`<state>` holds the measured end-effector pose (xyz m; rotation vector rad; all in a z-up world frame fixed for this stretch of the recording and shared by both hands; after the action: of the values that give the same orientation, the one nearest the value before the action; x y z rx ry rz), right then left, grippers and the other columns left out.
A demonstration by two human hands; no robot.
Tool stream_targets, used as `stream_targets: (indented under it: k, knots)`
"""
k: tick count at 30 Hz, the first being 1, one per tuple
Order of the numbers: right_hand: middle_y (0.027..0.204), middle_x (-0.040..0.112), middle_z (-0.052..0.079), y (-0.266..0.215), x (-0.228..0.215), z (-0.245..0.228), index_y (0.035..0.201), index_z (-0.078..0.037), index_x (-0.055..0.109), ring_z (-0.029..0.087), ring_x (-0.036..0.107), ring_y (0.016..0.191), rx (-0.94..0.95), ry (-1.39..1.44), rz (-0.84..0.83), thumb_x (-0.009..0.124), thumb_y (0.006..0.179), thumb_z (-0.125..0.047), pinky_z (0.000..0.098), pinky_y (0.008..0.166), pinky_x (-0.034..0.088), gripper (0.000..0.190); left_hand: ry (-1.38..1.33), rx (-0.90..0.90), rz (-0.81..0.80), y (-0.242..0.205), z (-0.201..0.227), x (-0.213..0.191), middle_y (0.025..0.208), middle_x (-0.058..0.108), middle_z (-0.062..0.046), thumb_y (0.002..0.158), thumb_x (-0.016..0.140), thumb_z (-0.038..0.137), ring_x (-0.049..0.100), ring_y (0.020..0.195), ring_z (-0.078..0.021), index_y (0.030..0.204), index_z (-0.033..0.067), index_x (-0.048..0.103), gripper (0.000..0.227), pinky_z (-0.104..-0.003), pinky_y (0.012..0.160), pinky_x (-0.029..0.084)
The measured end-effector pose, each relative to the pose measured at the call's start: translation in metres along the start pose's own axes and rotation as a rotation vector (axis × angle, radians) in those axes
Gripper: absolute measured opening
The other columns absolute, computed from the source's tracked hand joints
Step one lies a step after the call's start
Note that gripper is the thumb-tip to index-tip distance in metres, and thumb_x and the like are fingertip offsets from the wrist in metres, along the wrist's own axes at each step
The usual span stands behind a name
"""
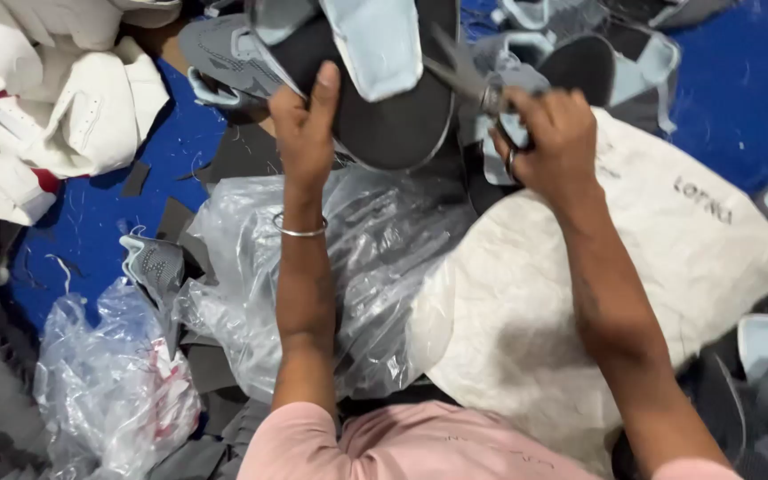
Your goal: The person uses shears to cut the upper part of a grey and black sneaker. They repeatedly trim the fabric around the opening and along the sides, separating the upper from the sole and removing excess material.
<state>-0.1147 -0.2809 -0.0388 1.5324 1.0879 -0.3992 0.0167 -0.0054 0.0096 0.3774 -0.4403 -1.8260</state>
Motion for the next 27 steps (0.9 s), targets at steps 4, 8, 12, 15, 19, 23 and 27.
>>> stream_targets:
  k: [4, 8, 12, 15, 19, 23, 27]
  knots:
    - [0.081, 0.054, 0.005, 0.009, 0.008, -0.012, 0.124, -0.011, 0.073, 0.024, 0.054, 0.074, 0.011, -0.048, -0.167, 0.094, 0.083, -0.025, 0.0395, 0.07, 0.04, 0.048, -0.029, -0.112, -0.005, -0.022, -0.054, -0.03, 0.102, 0.066, 0.005, 0.114, 0.059, 0.026, 0.054, 0.092, -0.0045, 0.116, -0.0024, 0.065, 0.029, -0.024, 0.083, 0.046]
    - [0.082, 0.055, 0.004, 0.015, 0.021, -0.015, 0.127, -0.014, 0.074, 0.024, 0.054, 0.076, -0.025, -0.029, -0.33, 0.093, 0.084, -0.026, 0.0401, 0.073, 0.042, 0.048, -0.194, -0.309, -0.049, -0.023, -0.089, -0.05, 0.092, 0.065, 0.005, 0.113, 0.062, 0.026, 0.055, 0.083, -0.0044, 0.112, -0.0018, 0.069, 0.028, -0.023, 0.075, 0.046]
    - [0.085, 0.056, 0.005, 0.019, 0.027, -0.017, 0.127, -0.016, 0.074, 0.025, 0.055, 0.078, -0.034, -0.07, -0.423, 0.092, 0.081, -0.027, 0.0403, 0.072, 0.043, 0.051, -0.384, -0.362, -0.114, -0.028, -0.123, -0.055, 0.1, 0.072, 0.003, 0.111, 0.064, 0.025, 0.062, 0.088, -0.0047, 0.114, -0.001, 0.071, 0.028, -0.023, 0.079, 0.05]
    - [0.084, 0.055, 0.003, 0.018, 0.035, -0.016, 0.13, -0.017, 0.074, 0.023, 0.055, 0.078, -0.052, -0.129, -0.435, 0.093, 0.084, -0.027, 0.0397, 0.072, 0.043, 0.051, -0.461, -0.373, -0.111, -0.029, -0.131, -0.057, 0.103, 0.071, 0.003, 0.11, 0.065, 0.025, 0.063, 0.091, -0.0059, 0.117, -0.0006, 0.07, 0.027, -0.025, 0.082, 0.052]
    - [0.088, 0.056, 0.003, 0.011, 0.036, -0.006, 0.134, -0.019, 0.073, 0.023, 0.055, 0.081, -0.064, -0.097, -0.409, 0.093, 0.081, -0.025, 0.0393, 0.074, 0.043, 0.057, -0.444, -0.376, -0.096, -0.03, -0.135, -0.058, 0.103, 0.072, 0.002, 0.111, 0.065, 0.025, 0.064, 0.092, -0.0067, 0.115, -0.0007, 0.071, 0.027, -0.025, 0.083, 0.053]
    - [0.086, 0.055, 0.002, 0.005, 0.036, 0.0, 0.135, -0.02, 0.073, 0.023, 0.054, 0.082, -0.082, -0.16, -0.398, 0.092, 0.077, -0.021, 0.039, 0.076, 0.042, 0.061, -0.522, -0.355, -0.079, -0.028, -0.129, -0.059, 0.106, 0.074, 0.0, 0.11, 0.063, 0.027, 0.068, 0.094, -0.0086, 0.117, -0.0005, 0.071, 0.03, -0.026, 0.085, 0.055]
    - [0.088, 0.054, 0.0, -0.005, 0.038, 0.005, 0.137, -0.021, 0.072, 0.02, 0.054, 0.081, -0.129, -0.212, -0.376, 0.088, 0.085, -0.016, 0.0348, 0.076, 0.041, 0.055, -0.456, -0.337, -0.147, -0.031, -0.132, -0.053, 0.107, 0.073, 0.0, 0.112, 0.064, 0.026, 0.066, 0.095, -0.0081, 0.118, -0.001, 0.071, 0.028, -0.026, 0.086, 0.054]
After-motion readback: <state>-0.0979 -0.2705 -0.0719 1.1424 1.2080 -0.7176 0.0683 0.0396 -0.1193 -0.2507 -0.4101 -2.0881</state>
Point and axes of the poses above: each hand's wrist, its own y-axis towards the middle knuckle, its own x-axis out of the palm, z = x × y, the point moved 2 cm from there along y, towards the middle knuckle
